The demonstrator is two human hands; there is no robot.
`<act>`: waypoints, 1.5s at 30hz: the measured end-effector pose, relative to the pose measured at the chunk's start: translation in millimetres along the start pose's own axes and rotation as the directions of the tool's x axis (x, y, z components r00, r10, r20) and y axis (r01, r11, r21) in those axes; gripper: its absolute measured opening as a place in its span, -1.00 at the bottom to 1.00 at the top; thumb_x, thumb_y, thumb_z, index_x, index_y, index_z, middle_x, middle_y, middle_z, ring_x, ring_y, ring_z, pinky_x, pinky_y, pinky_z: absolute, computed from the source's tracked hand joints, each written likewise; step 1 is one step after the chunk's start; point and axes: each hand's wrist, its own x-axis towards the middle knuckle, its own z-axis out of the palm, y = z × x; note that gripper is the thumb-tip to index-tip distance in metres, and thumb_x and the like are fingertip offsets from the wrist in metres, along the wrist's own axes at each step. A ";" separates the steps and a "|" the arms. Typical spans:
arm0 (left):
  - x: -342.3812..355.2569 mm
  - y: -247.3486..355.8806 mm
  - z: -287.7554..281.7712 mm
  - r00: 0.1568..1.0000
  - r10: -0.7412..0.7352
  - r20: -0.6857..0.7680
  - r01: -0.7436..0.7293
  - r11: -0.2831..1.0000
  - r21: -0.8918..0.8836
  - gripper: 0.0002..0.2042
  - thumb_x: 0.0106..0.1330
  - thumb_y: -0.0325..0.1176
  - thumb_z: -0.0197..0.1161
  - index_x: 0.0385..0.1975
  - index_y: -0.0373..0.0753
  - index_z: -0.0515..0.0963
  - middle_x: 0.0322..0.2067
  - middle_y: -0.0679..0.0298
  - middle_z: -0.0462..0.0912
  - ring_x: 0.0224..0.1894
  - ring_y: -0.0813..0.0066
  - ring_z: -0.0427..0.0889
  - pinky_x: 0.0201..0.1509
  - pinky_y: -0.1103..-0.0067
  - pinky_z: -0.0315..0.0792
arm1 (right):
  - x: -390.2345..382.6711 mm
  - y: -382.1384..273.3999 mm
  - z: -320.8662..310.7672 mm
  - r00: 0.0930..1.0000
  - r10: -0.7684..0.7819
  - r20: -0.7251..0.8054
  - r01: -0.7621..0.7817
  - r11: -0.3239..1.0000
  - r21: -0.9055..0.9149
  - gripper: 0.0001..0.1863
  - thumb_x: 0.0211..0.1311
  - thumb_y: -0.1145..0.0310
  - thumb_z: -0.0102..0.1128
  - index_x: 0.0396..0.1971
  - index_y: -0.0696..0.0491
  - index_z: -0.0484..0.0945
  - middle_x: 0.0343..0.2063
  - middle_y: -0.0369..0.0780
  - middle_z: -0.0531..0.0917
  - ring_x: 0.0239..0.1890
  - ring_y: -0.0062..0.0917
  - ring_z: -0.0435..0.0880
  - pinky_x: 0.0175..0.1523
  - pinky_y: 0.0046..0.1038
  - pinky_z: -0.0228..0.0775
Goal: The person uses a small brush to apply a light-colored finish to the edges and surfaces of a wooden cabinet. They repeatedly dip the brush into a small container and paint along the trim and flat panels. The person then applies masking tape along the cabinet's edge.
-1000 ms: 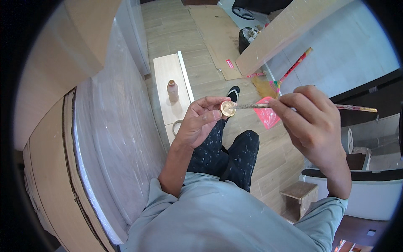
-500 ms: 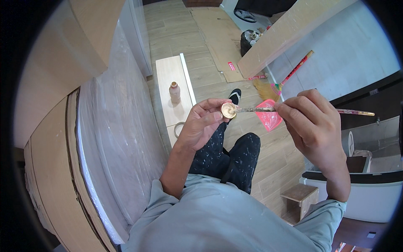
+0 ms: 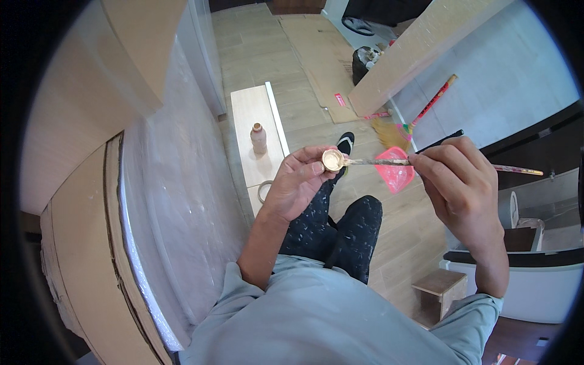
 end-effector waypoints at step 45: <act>-63.8 -4.0 -40.5 0.884 0.048 -0.465 -0.095 0.992 -0.078 -0.63 0.45 -0.32 0.19 0.19 -0.27 0.41 0.07 0.18 0.58 -0.03 0.50 0.59 0.15 0.53 0.53 | 158.4 -145.2 56.4 0.983 0.126 0.134 -0.037 -0.582 0.812 -0.66 0.36 0.39 0.27 0.04 0.25 0.58 -0.24 -0.24 0.71 -0.26 -0.72 0.62 -0.12 -0.61 0.51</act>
